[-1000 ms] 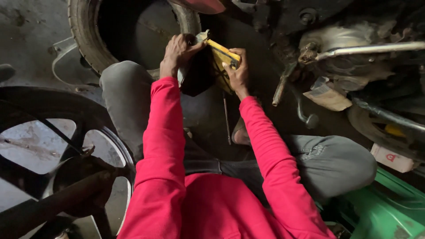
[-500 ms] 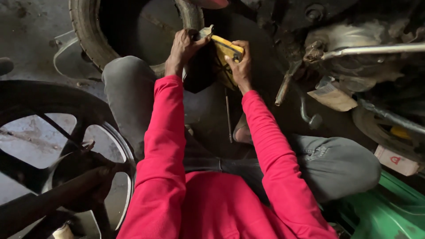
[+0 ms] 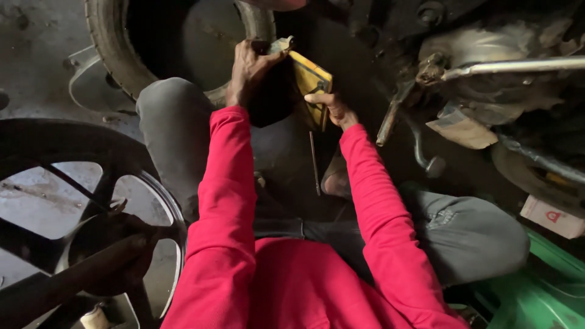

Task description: Replacing or cleaning the air filter on a motorcycle, involving removing the engine cover, extracting the filter, and reassembling.

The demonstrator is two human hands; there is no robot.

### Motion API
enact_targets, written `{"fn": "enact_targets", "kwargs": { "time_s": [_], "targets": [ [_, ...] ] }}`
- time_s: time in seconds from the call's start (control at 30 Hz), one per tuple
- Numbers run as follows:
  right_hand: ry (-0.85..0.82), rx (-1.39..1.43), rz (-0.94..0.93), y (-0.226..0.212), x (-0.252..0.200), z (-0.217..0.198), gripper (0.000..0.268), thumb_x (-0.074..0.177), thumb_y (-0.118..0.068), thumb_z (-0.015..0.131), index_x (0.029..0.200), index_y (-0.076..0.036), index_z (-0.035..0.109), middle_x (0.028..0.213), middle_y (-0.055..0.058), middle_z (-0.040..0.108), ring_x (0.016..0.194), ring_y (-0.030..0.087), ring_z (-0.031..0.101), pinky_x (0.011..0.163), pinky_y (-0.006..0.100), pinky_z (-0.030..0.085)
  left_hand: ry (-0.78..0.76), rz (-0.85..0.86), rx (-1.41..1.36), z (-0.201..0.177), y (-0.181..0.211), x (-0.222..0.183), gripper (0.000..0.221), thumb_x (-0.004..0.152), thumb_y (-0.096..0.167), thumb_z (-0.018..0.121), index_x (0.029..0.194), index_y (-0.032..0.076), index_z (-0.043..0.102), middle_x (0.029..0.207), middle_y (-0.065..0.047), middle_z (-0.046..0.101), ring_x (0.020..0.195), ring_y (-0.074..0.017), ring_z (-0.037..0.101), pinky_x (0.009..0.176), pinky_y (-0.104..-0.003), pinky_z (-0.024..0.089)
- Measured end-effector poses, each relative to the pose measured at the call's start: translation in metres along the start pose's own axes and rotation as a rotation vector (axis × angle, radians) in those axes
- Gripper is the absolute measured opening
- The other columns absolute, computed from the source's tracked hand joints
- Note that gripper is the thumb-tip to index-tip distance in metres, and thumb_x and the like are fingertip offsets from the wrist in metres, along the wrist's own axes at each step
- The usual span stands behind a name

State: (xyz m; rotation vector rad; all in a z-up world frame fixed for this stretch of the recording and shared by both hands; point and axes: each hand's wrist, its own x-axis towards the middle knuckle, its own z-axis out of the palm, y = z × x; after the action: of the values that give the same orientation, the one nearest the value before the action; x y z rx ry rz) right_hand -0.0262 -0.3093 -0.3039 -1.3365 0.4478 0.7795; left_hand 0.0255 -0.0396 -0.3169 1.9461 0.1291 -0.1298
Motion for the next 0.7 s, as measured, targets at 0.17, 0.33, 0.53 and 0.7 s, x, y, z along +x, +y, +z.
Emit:
{"fn": "enact_targets", "kwargs": {
  "time_s": [0.17, 0.33, 0.53, 0.7],
  "targets": [
    [0.049, -0.086, -0.070, 0.011, 0.006, -0.007, 0.043, 0.081, -0.023, 0.084, 0.116, -0.001, 0.072, 0.109, 0.004, 0.072, 0.106, 0.018, 0.066, 0.099, 0.033, 0.050, 0.011, 0.038, 0.109, 0.002, -0.014, 0.003, 0.050, 0.087, 0.045, 0.080, 0.118, 0.007, 0.075, 0.127, -0.020, 0.061, 0.123, -0.0364, 0.052, 0.104, -0.041, 0.046],
    [0.034, -0.191, -0.249, -0.037, -0.029, 0.034, 0.054, 0.079, -0.024, 0.084, 0.125, -0.001, 0.068, 0.119, 0.006, 0.073, 0.114, 0.021, 0.066, 0.104, 0.033, 0.050, 0.037, 0.350, 0.328, 0.025, -0.056, 0.016, 0.027, 0.098, 0.038, 0.073, 0.121, 0.027, 0.081, 0.136, -0.020, 0.057, 0.127, -0.0402, 0.044, 0.108, -0.044, 0.040],
    [0.018, -0.226, -0.265, -0.016, -0.019, 0.025, 0.063, 0.078, -0.020, 0.083, 0.134, 0.002, 0.064, 0.121, 0.010, 0.071, 0.112, 0.023, 0.065, 0.100, 0.034, 0.052, 0.037, 0.308, 0.391, 0.039, -0.072, 0.016, 0.028, 0.101, 0.038, 0.076, 0.125, 0.026, 0.076, 0.133, -0.016, 0.059, 0.125, -0.0386, 0.048, 0.106, -0.046, 0.042],
    [0.026, -0.206, -0.259, -0.014, -0.012, 0.025, 0.052, 0.080, -0.020, 0.082, 0.126, 0.000, 0.067, 0.115, 0.005, 0.072, 0.108, 0.017, 0.066, 0.099, 0.032, 0.051, 0.106, -0.034, -0.070, 0.008, 0.004, -0.001, 0.059, 0.080, 0.042, 0.086, 0.114, -0.003, 0.071, 0.121, -0.023, 0.062, 0.118, -0.0380, 0.053, 0.099, -0.042, 0.047]
  ]
}}
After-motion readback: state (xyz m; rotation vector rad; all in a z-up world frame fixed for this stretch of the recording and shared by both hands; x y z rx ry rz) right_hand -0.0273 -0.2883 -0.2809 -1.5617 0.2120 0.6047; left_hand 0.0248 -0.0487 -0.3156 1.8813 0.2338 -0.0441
